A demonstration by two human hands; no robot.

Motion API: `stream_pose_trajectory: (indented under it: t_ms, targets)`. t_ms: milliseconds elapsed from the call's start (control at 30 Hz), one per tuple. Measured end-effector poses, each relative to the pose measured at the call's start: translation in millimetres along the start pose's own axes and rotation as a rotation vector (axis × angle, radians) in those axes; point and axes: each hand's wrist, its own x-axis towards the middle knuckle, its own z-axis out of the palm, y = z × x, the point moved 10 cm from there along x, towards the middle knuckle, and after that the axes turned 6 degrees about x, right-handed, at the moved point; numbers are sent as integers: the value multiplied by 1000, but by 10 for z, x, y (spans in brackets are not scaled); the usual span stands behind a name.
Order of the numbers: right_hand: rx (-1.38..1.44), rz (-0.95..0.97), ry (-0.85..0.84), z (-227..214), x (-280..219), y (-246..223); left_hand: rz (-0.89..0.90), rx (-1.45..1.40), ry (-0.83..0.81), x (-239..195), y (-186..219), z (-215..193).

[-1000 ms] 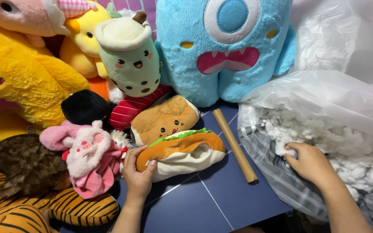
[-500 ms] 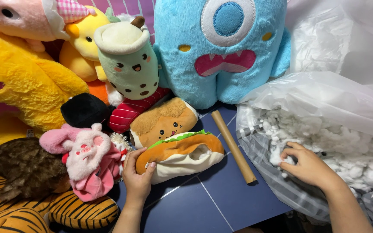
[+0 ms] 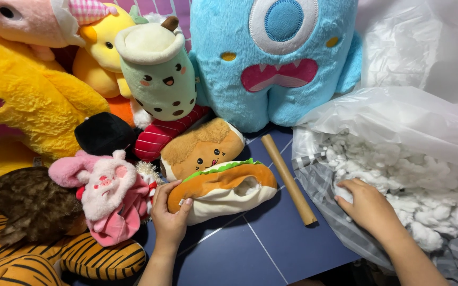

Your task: Stuffing a burger-shaped plushie with white fiberfill using a cardboard tube as a tool.

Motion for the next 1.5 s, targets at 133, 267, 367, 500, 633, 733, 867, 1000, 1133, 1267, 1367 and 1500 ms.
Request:
stream_pose_trajectory:
  t_ms: [133,267,367,500,633,733,867,1000,1133,1267,1367,1500]
  targets:
    - [25,-88,30,87,127,124,-10,-2,-4,-5,-19,6]
    - [53,-120,-18,47,92,86,-5,10,-5,6,9,5]
    - [39,-36,-111,-53,-61,-24,3,10,-2,2,17,3]
    - [58,67,-204,-88,-161,31,23,14,6,0,-1,4]
    - [226,66,-120,-329,-308,11,14,10,2,2,8,3]
    - [374,-66,110,-548,-341,108,5,8,-4,1,-20,15]
    - [393,-278,505,-854,-541,208,8,17,-7,5,-10,15]
    - [292,-490,819,-1097,-878,108,-1,17,-12,5,-18,15]
    - [257,-525,834,-1300,-1028,-65,2,12,-12,5,-23,17]
    - [292,-626,795,-1409,-1087,-269,10,9,-9,10,-9,14]
    - [319,-751,775,-1377,-1093,-479,9,7,-9,5,-12,14]
    - [413,-831,747,-1315,-1098,-820,-18,1,-17,2,-47,17]
